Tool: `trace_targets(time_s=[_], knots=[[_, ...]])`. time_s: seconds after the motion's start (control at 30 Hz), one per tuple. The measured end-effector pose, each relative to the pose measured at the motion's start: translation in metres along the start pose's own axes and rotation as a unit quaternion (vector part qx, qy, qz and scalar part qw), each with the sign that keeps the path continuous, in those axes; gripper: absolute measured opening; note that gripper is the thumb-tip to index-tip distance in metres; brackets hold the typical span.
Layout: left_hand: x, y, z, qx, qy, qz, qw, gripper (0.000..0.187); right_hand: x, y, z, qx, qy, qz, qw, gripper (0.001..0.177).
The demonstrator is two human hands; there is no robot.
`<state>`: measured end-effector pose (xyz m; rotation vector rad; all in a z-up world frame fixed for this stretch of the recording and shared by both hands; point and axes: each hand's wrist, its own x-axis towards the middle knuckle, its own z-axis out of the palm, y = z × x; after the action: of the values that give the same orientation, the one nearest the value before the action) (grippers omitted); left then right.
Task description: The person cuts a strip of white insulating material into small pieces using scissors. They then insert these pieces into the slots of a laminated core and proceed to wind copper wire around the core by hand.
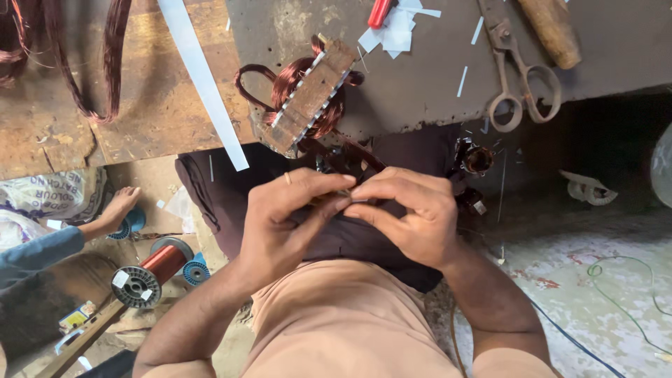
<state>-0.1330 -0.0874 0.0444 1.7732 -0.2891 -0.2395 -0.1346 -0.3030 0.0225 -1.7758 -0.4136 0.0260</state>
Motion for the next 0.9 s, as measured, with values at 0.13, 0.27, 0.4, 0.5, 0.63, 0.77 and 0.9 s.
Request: trace_targets(time_s=[0.13,0.27,0.4,0.5,0.63,0.77,0.9], knots=[[-0.001,-0.004,-0.001,-0.061,-0.004,-0.078,0.995,0.014,-0.001,-0.001,0.005,-0.044,0.026,-0.06,0.997,0.027],[0.0,-0.003,-0.005,-0.142,-0.035,-0.082,0.986,0.017,-0.005,0.0,0.005,-0.025,0.037,-0.064,0.997,0.025],[0.002,0.003,-0.005,-0.016,-0.022,0.001,1.0,0.014,-0.008,0.002,0.01,0.0,0.052,-0.044,0.998,0.019],[0.004,0.008,-0.006,0.076,-0.009,0.06,0.995,0.01,-0.009,0.0,0.014,0.036,0.059,-0.015,0.997,0.015],[0.003,0.017,-0.02,0.146,0.012,0.138,0.98,0.012,-0.005,0.003,0.015,0.048,0.079,0.018,0.996,0.009],[0.019,0.009,-0.06,0.05,0.241,0.051,0.968,0.002,0.027,0.032,0.027,-0.071,0.158,0.005,0.985,0.011],[0.055,-0.024,-0.082,0.087,0.223,0.076,0.968,0.003,0.042,0.042,0.043,-0.16,0.155,-0.04,0.974,0.011]])
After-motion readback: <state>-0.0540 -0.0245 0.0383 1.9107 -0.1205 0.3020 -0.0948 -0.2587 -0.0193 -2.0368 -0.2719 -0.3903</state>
